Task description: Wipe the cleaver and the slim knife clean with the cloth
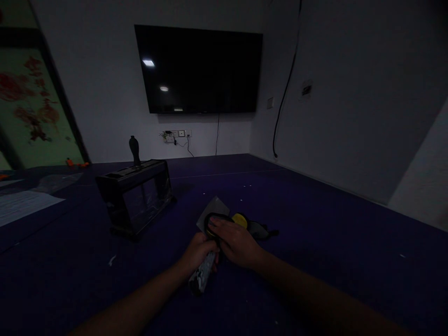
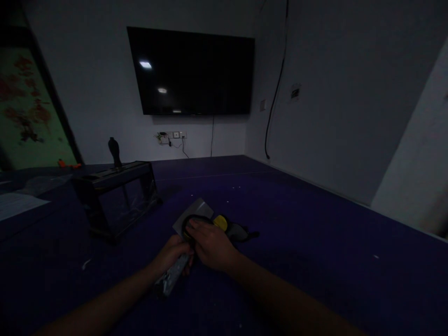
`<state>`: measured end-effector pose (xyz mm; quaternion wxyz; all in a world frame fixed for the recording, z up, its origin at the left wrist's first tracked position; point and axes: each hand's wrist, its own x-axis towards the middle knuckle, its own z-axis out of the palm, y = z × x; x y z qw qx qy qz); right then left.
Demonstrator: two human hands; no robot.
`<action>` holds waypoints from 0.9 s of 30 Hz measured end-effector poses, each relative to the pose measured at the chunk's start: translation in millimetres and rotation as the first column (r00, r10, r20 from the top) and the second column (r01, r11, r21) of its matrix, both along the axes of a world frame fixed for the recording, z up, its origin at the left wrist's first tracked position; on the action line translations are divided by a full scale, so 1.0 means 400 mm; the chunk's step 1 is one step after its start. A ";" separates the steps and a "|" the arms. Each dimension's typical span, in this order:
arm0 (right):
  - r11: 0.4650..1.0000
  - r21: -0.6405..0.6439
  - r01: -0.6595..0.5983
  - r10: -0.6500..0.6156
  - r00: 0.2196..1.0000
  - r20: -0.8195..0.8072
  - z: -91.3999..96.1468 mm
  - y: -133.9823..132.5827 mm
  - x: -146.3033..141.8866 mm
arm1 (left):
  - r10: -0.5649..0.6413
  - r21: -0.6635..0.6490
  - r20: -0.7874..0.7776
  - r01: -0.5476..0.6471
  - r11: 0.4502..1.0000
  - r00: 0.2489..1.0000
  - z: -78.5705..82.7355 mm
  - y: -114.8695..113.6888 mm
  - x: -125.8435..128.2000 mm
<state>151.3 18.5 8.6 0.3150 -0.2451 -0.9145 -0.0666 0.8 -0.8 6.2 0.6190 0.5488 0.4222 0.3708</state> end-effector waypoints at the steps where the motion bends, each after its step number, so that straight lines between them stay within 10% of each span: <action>1: 1.000 -0.003 0.005 -0.005 1.000 0.000 0.000 0.000 0.000 | -0.001 -0.001 0.001 0.001 1.000 1.000 -0.001 0.000 0.000; 27: 1.000 0.008 -0.006 0.006 1.000 -0.010 -0.007 0.005 0.001 | 0.021 0.033 0.008 -0.021 0.999 1.000 -0.002 0.000 0.003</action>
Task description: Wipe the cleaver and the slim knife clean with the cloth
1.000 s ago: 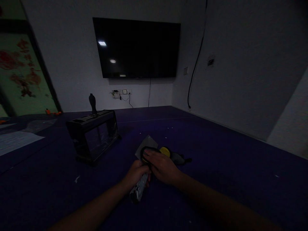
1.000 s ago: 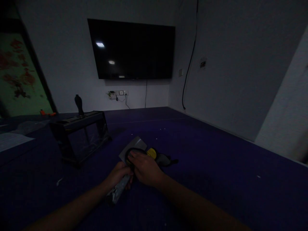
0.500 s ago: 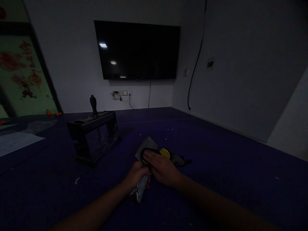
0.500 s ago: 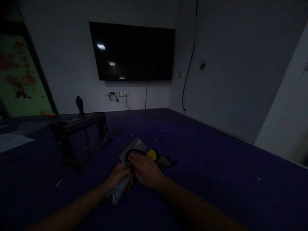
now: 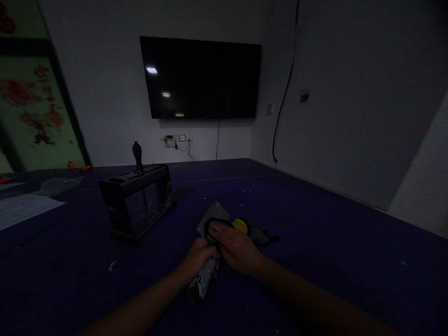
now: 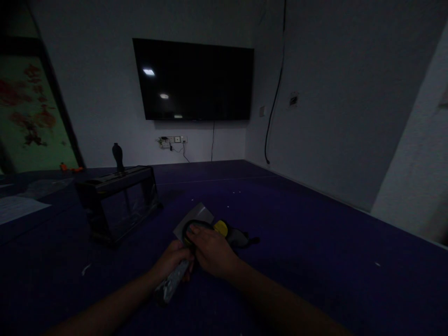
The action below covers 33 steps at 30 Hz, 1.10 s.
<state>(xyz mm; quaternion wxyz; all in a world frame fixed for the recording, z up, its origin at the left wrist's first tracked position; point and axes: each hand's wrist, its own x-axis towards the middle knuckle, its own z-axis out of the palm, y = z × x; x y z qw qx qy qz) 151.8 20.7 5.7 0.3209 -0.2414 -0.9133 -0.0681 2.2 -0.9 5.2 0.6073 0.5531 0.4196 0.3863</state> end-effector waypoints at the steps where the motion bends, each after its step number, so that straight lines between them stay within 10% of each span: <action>1: 1.000 0.002 0.001 -0.001 1.000 0.002 0.000 0.000 0.000 | 0.002 -0.001 0.001 -0.002 1.000 1.000 0.000 0.000 0.000; 33: 1.000 -0.015 0.025 -0.025 1.000 0.008 0.010 -0.008 -0.002 | -0.023 -0.033 -0.015 0.023 0.999 1.000 -0.002 0.005 -0.004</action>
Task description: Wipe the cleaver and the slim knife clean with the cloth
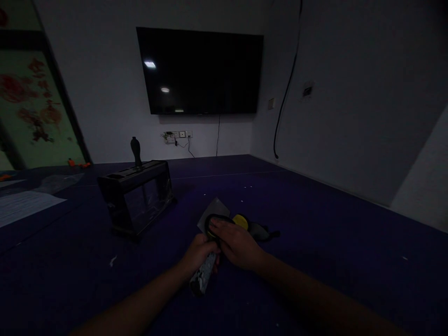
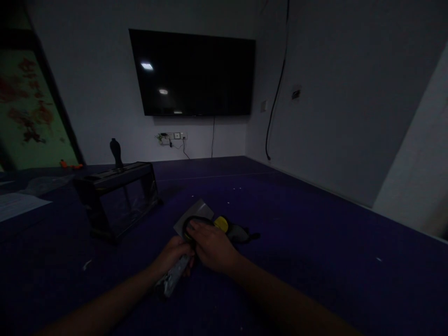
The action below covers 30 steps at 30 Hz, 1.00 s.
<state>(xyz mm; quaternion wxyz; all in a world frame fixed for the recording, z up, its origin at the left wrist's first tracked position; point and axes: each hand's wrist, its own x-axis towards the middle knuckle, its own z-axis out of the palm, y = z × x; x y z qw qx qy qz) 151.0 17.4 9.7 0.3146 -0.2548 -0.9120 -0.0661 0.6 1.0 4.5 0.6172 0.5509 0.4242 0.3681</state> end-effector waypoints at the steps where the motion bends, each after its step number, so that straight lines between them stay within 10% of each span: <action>1: 1.000 0.003 -0.002 0.002 1.000 -0.001 -0.001 0.001 0.000 | 0.002 0.002 0.002 -0.002 1.000 1.000 -0.001 0.000 0.000; 30: 0.996 0.042 -0.082 0.077 0.991 0.108 0.018 -0.020 -0.003 | 0.030 0.016 0.011 -0.030 0.999 1.000 0.000 -0.003 0.005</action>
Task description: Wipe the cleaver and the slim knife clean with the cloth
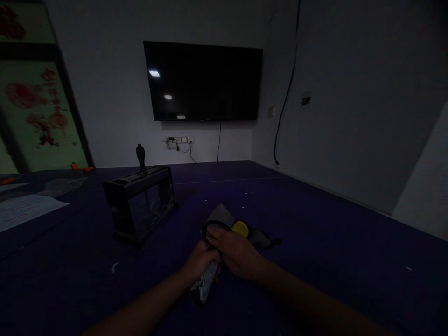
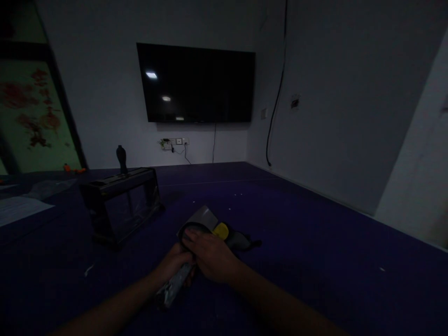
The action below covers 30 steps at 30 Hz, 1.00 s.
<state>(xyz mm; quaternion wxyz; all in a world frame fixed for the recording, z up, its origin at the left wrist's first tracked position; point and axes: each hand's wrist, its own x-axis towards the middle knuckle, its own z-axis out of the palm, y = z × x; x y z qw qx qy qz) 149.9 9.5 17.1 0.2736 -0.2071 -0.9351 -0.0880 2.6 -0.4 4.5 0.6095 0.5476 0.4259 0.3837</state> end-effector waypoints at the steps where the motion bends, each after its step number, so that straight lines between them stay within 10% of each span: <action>1: 1.000 -0.007 0.006 -0.006 1.000 0.006 0.001 0.000 0.000 | -0.003 0.002 0.008 0.003 1.000 1.000 -0.002 0.001 0.000; 30: 0.999 0.016 0.041 -0.040 0.996 -0.077 -0.018 0.021 0.002 | -0.038 -0.003 -0.003 0.038 0.999 0.999 -0.012 0.008 -0.001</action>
